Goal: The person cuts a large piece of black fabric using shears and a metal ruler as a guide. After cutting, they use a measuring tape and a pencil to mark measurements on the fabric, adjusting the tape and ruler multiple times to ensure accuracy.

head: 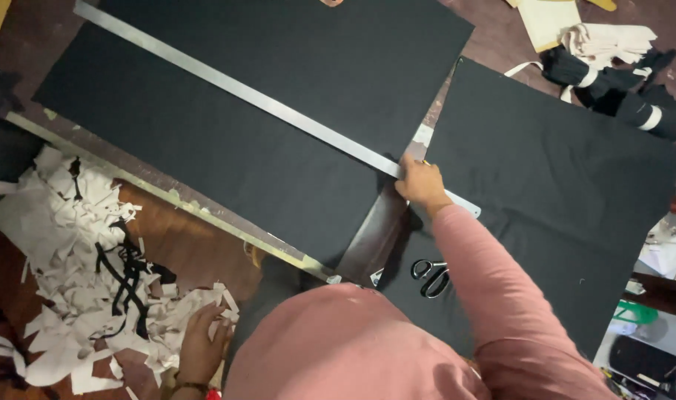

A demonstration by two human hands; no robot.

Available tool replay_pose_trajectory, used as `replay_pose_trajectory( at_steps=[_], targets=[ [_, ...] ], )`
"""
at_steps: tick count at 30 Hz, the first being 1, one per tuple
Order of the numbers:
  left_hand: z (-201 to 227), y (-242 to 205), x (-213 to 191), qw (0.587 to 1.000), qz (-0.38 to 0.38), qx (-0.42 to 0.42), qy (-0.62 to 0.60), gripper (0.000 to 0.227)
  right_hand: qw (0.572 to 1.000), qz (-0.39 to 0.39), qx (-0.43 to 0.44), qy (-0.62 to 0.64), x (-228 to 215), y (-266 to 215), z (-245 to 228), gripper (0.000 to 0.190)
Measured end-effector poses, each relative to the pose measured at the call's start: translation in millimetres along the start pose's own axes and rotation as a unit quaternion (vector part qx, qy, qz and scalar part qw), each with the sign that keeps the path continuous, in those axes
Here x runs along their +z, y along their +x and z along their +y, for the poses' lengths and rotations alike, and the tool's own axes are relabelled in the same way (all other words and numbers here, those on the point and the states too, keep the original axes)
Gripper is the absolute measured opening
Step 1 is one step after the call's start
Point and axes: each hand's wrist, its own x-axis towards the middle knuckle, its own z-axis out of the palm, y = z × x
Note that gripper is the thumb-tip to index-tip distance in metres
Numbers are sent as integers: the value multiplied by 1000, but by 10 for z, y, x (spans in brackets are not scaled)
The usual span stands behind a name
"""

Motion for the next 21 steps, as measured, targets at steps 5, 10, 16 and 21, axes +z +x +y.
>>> replay_pose_trajectory(
  at_steps=[5,10,16,21],
  targets=[
    [-70,54,235,995,27,93,-16,35,942,105,32,316,-534,-811,203,35],
    [266,318,214,994,-30,99,-23,34,901,230,74,361,-286,-2003,729,30],
    [642,553,155,981,-55,170,76,36,820,334,282,369,532,-2852,1227,36],
    [981,710,276,969,-29,227,94,33,779,368,393,321,739,-2895,1402,47]
  ],
)
